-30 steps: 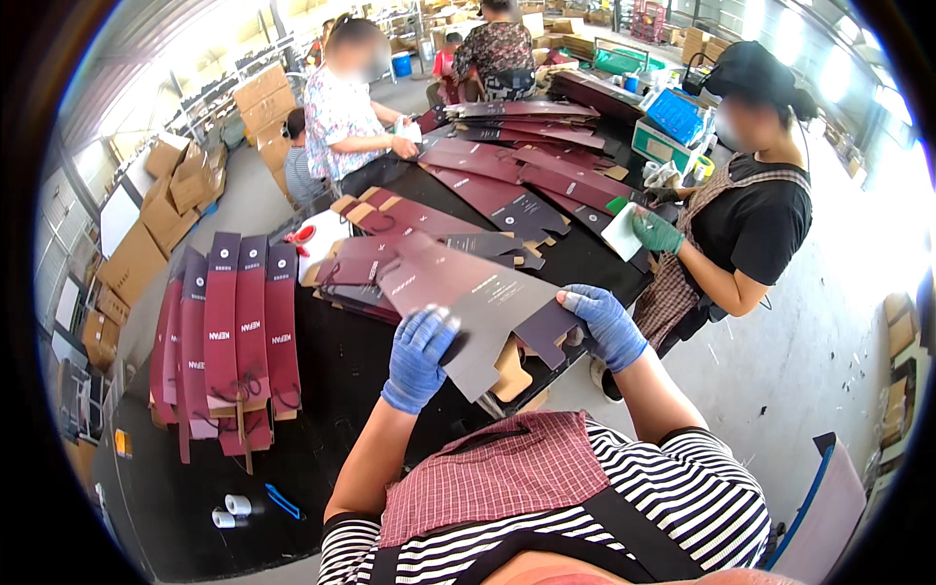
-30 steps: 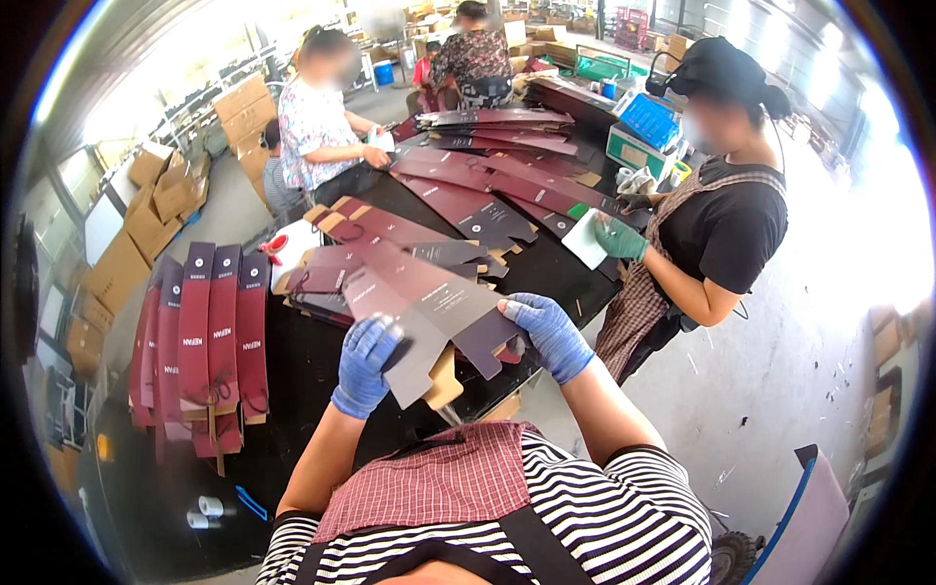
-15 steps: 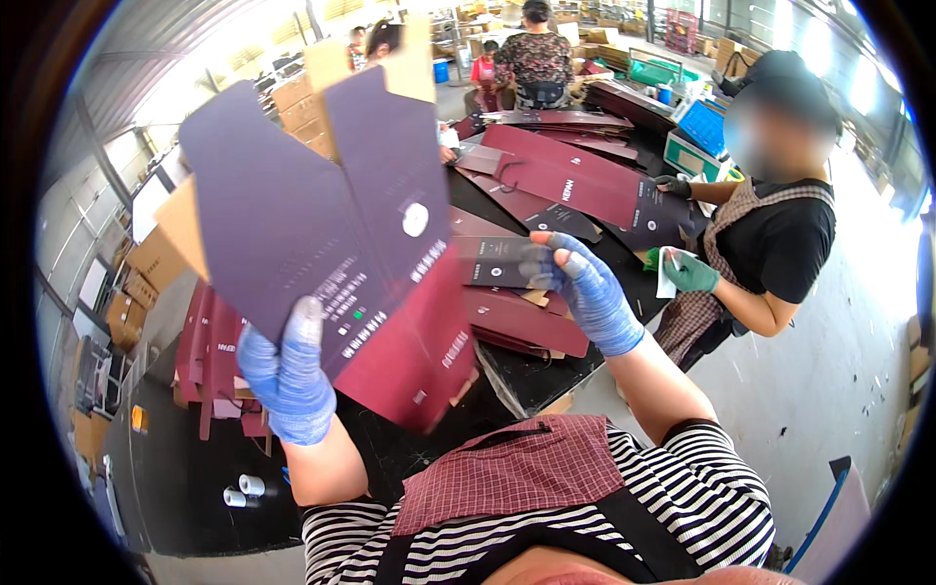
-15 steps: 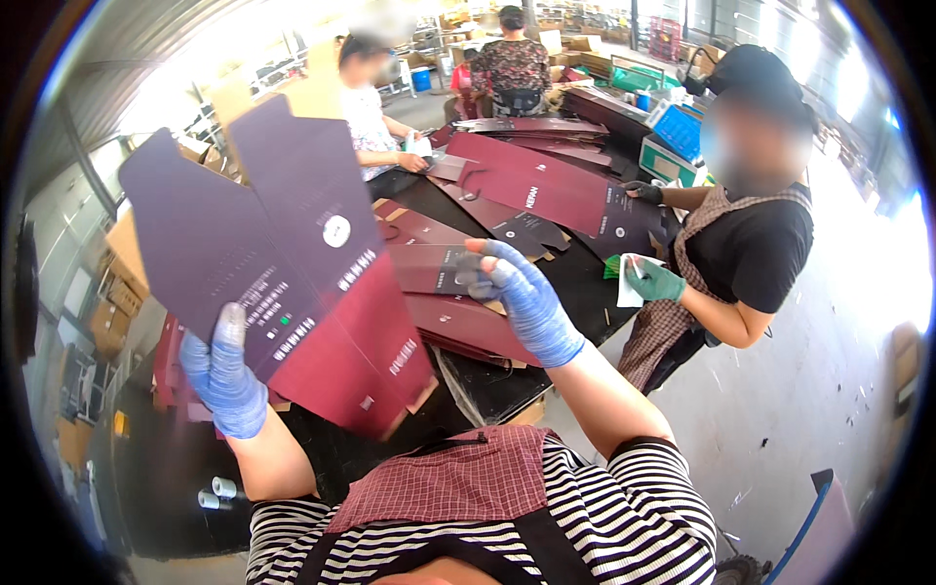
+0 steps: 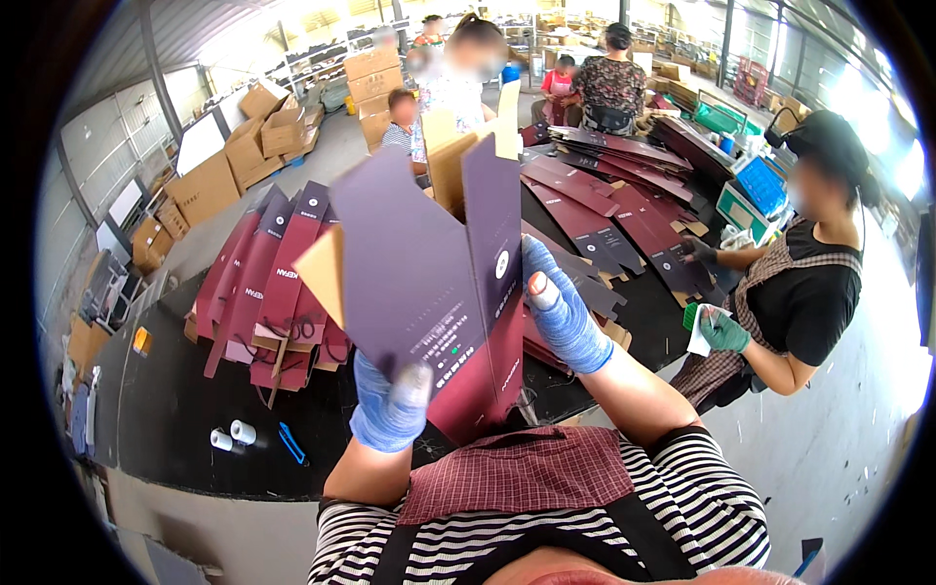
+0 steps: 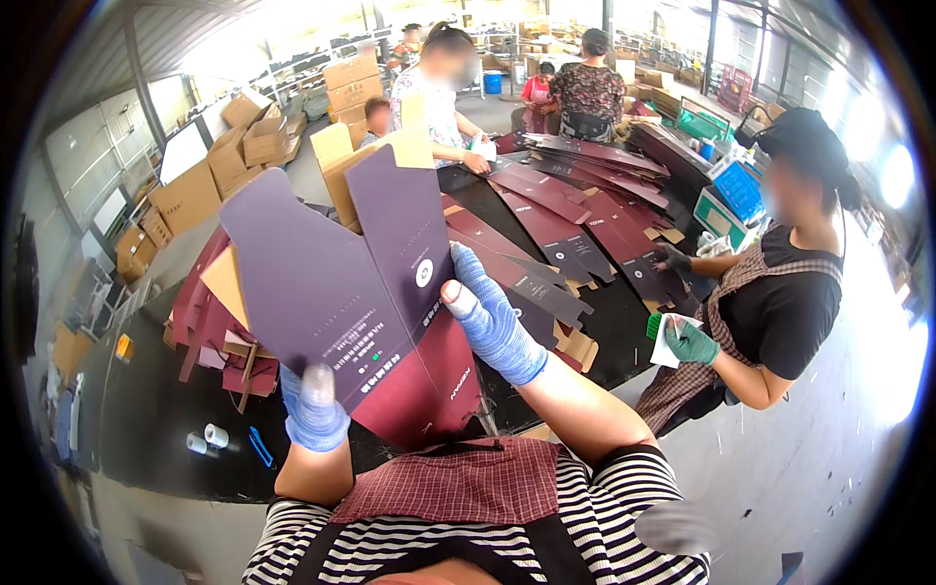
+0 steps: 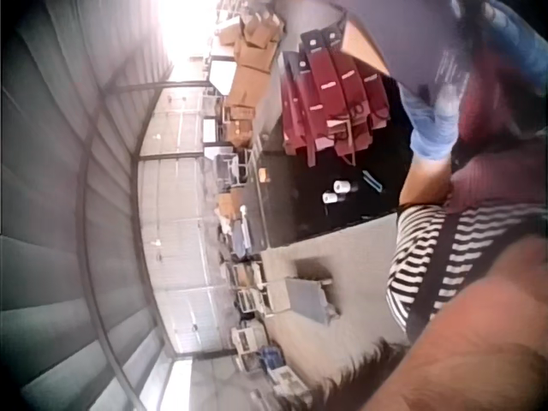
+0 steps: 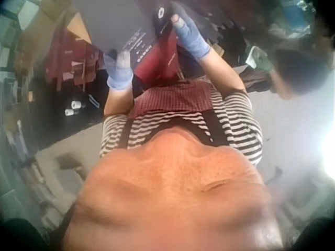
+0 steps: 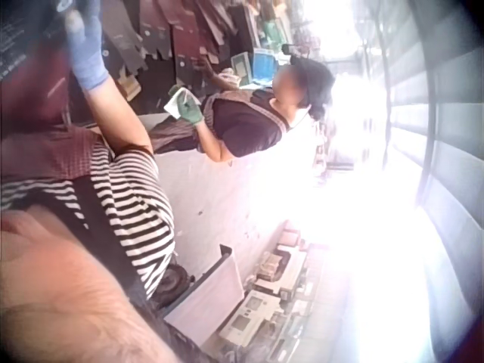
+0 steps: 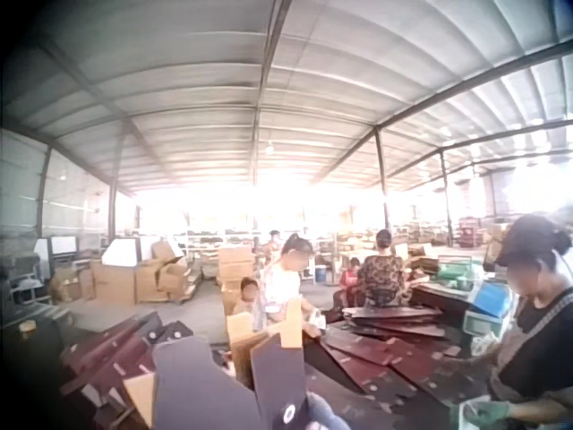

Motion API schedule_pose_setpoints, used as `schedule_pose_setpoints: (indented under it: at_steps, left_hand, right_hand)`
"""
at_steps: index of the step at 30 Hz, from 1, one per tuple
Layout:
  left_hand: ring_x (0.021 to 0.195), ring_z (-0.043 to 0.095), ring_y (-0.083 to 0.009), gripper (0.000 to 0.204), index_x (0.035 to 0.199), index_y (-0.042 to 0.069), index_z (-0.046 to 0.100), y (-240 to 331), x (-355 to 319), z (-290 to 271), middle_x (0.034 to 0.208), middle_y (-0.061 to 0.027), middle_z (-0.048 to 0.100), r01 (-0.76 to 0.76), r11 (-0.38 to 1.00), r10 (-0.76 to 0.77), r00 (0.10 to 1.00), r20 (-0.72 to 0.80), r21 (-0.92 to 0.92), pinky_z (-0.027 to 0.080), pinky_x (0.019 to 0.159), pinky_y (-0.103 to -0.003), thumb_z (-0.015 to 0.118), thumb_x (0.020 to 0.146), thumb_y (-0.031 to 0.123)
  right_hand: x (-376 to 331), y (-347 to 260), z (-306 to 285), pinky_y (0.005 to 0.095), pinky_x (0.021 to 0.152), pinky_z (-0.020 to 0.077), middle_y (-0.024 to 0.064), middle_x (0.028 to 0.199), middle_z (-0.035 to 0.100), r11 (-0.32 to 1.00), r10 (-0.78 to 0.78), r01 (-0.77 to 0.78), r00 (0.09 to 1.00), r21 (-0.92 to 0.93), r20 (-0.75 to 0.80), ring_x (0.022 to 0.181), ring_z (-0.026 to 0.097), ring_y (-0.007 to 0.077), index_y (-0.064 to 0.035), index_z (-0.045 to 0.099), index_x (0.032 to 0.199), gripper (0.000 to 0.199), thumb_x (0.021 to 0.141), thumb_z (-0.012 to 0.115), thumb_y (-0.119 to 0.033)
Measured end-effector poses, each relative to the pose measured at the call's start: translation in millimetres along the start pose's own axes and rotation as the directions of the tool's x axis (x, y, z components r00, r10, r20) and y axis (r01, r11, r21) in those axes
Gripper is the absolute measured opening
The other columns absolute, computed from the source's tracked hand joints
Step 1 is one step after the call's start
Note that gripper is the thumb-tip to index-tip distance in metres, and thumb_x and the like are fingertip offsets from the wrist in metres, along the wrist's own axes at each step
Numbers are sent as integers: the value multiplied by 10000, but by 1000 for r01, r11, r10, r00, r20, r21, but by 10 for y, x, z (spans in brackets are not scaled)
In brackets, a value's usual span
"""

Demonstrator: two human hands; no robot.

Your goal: The person picks up flat cardboard sheets and folds them by hand into rectangular boxes, securing the bottom flaps.

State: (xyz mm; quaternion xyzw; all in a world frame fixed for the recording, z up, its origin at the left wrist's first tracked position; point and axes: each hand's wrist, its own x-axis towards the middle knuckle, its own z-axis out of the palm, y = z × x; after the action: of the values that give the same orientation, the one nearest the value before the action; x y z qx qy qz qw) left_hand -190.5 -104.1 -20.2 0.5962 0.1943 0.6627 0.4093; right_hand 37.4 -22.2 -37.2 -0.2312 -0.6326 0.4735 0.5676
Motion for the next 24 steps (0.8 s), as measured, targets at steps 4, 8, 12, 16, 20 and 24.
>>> schedule_pose_setpoints:
  at_steps: [4,8,12,16,20,24]
  left_hand:
    - [1337,526,-252,979,1586,5,246,134,-63,316,1510,-156,449,-26,999,28,998,62,-40,469,1074,-397,824,858,312]
    - [1428,432,-267,1154,1634,36,48,12,74,202,1577,-164,366,7,994,-6,1000,-17,106,385,1158,-427,831,847,348]
    - [1442,410,-272,1162,1643,50,39,-52,121,133,1583,-153,362,106,994,-106,994,-12,-9,357,1182,-435,830,839,330]
    - [1445,395,-273,1195,1646,50,22,-83,253,181,1605,-161,310,80,996,-79,997,24,-36,368,1169,-428,842,820,318]
    - [1422,416,-288,1297,1637,46,-62,-142,322,376,1582,-197,308,-109,993,110,994,-21,46,398,1149,-428,880,780,291]
    - [1411,438,-327,1436,1615,-7,-54,-82,318,657,1551,-232,322,-92,965,84,996,42,246,409,1145,-436,965,666,346]
  right_hand:
    - [-73,-142,93,381,1224,242,204,1610,346,998,-17,4,981,70,196,1503,300,263,58,153,1611,1094,940,605,-677]
    - [-162,-112,162,397,1242,195,182,1658,263,989,39,-80,955,126,295,1540,223,267,28,107,1632,1237,850,616,-784]
    - [-199,-71,172,400,1242,191,168,1671,243,984,54,-99,959,150,279,1542,215,264,10,91,1639,1280,819,598,-833]
    - [-243,40,104,391,1211,258,152,1592,378,959,97,-152,969,240,226,1467,335,244,19,216,1609,1218,817,642,-803]
    - [-166,-222,75,383,1151,352,131,1450,545,957,56,-123,967,261,249,1352,476,228,38,384,1529,1137,757,813,-678]
    - [56,-278,-43,362,1082,422,106,1368,594,909,53,-115,985,400,163,1265,539,209,22,467,1465,1115,638,942,-555]
